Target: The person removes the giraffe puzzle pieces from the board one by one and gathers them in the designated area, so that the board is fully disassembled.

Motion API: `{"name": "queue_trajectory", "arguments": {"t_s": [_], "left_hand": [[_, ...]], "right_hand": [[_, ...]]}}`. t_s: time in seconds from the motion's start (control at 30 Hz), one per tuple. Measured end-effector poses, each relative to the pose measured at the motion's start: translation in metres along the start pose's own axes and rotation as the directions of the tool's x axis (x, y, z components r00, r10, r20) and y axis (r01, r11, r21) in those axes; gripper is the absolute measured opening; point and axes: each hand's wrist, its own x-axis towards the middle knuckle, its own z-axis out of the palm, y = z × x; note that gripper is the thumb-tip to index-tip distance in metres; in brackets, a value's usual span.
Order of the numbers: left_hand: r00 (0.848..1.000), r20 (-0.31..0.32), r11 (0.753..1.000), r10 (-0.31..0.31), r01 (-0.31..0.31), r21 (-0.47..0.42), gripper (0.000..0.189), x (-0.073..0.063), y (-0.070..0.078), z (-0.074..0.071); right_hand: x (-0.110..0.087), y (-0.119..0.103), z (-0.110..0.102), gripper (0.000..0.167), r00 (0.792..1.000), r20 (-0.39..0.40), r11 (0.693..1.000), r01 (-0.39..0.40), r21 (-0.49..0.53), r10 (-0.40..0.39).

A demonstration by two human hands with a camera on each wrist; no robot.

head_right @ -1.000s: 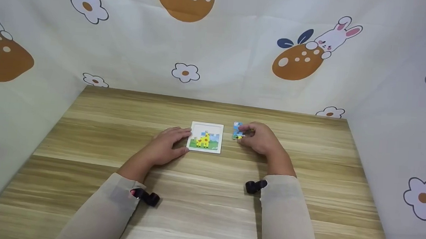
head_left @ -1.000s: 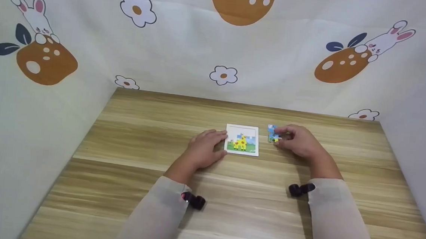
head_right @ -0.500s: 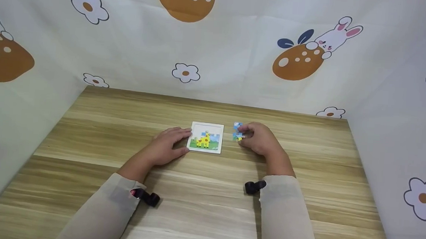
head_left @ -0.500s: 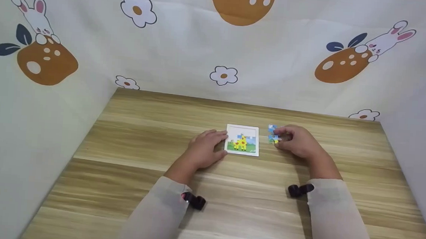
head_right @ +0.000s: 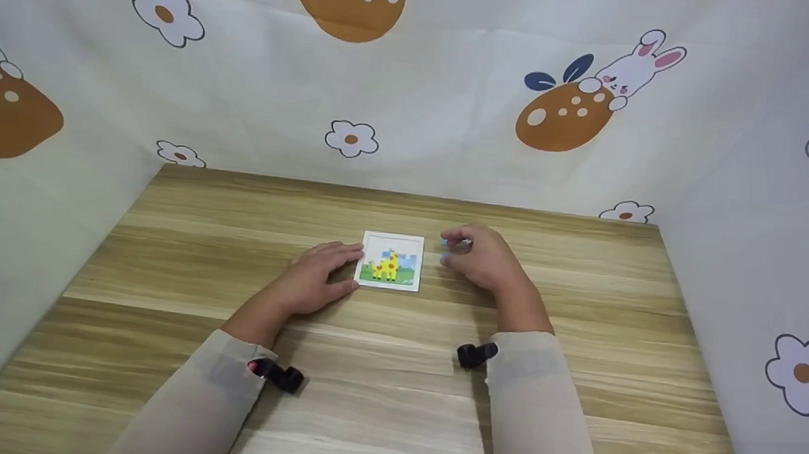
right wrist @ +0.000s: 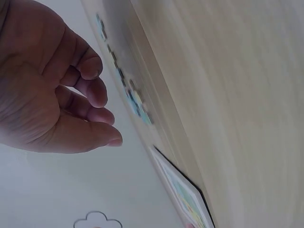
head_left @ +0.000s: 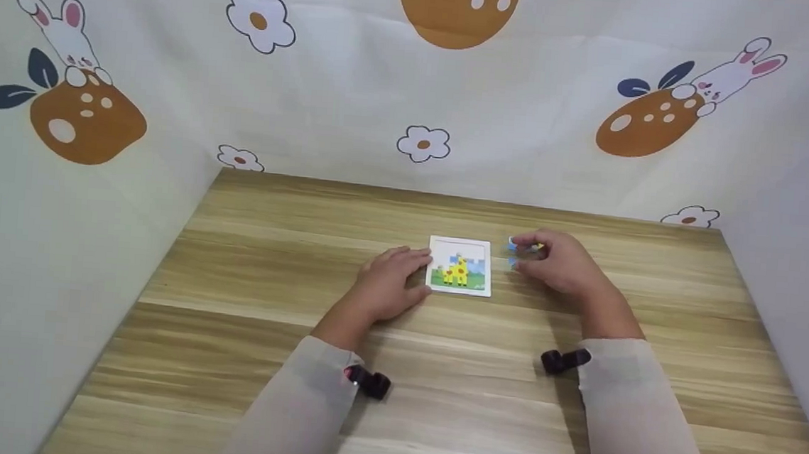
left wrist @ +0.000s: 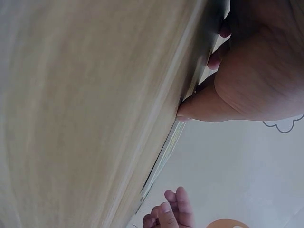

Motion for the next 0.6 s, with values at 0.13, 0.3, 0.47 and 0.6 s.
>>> {"name": "queue_trajectory", "arguments": {"t_s": [0.13,0.3,0.47,0.6], "left_hand": [[1.0,0.003,1.0,-0.005,0.005,-0.006,0.06,0.0,0.0,0.001],[1.0,0.014,1.0,-0.018,0.018,-0.007,0.061,0.0,0.0,0.0],[1.0,0.01,1.0,-0.008,0.008,-0.015,0.061,0.0,0.002,-0.002],[1.0,0.007,1.0,-0.001,0.001,-0.022,0.061,0.0,0.002,-0.002]], "right_hand": [[0.003,-0.015,0.012,0.045,0.999,0.028,1.0,0.023,0.0,-0.023],[0.009,-0.036,0.029,0.046,0.997,0.07,0.999,0.037,0.022,-0.038],[0.016,-0.054,0.044,0.047,0.993,0.112,0.998,0.042,0.036,-0.046],[0.019,-0.059,0.053,0.046,0.991,0.125,0.998,0.056,0.015,-0.058]]}}
